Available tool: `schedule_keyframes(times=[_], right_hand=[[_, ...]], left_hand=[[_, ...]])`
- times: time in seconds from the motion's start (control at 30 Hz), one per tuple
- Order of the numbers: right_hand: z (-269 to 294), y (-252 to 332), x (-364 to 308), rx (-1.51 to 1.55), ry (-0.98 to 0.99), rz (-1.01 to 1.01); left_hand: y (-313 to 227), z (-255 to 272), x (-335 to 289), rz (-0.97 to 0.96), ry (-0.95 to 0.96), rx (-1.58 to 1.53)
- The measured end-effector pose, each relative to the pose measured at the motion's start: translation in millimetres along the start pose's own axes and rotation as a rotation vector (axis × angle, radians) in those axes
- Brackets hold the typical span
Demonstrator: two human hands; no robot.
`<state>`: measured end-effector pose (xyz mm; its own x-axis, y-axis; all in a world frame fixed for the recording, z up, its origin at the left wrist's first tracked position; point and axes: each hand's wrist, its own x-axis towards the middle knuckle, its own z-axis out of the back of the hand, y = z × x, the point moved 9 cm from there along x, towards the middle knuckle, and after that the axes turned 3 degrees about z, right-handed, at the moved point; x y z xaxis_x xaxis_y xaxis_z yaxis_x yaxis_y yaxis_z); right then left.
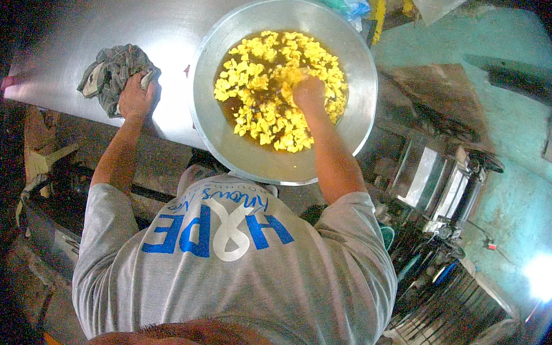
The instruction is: The person mixes yellow and brown food items in a large metal bowl using their right hand. They occasionally use a cloth to wipe the table and briefly handle a white container before returning to mixing.
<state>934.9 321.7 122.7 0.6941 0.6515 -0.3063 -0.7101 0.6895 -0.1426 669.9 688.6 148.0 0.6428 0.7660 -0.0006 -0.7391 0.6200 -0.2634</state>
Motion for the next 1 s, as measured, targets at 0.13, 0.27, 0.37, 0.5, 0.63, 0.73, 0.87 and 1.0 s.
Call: schedule_keyframes(times=[0.13,0.27,0.37,0.5,0.63,0.73,0.87,1.0], right_hand=[[10.4,-27.9,-3.6,0.292,-0.159,-0.224],[-5.1,1.9,-17.9,0.271,-0.023,-0.089],[11.0,-2.8,-4.5,0.037,-0.010,-0.026],[55.2,-33.2,28.4,0.037,-0.294,-0.036],[59.1,-35.0,69.6,0.199,-0.341,-0.176],[32.5,-2.8,81.0,0.234,-0.124,-0.101],[25.8,19.4,62.4,0.387,-0.054,-0.070],[22.3,23.7,44.2,-0.090,-0.107,0.186]], left_hand=[[-1.9,2.4,-1.2,-0.002,-0.007,0.006],[1.8,-1.3,0.7,-0.025,-0.013,-0.009],[3.5,-1.7,0.1,-0.036,-0.019,-0.030],[2.8,-3.1,0.8,-0.032,-0.011,-0.014],[0.5,0.0,-0.7,-0.013,-0.014,0.002],[-1.6,0.3,0.7,-0.031,-0.022,0.004],[1.2,-1.9,0.3,-0.032,-0.023,-0.001],[0.8,-3.3,2.7,0.004,0.015,0.017]])
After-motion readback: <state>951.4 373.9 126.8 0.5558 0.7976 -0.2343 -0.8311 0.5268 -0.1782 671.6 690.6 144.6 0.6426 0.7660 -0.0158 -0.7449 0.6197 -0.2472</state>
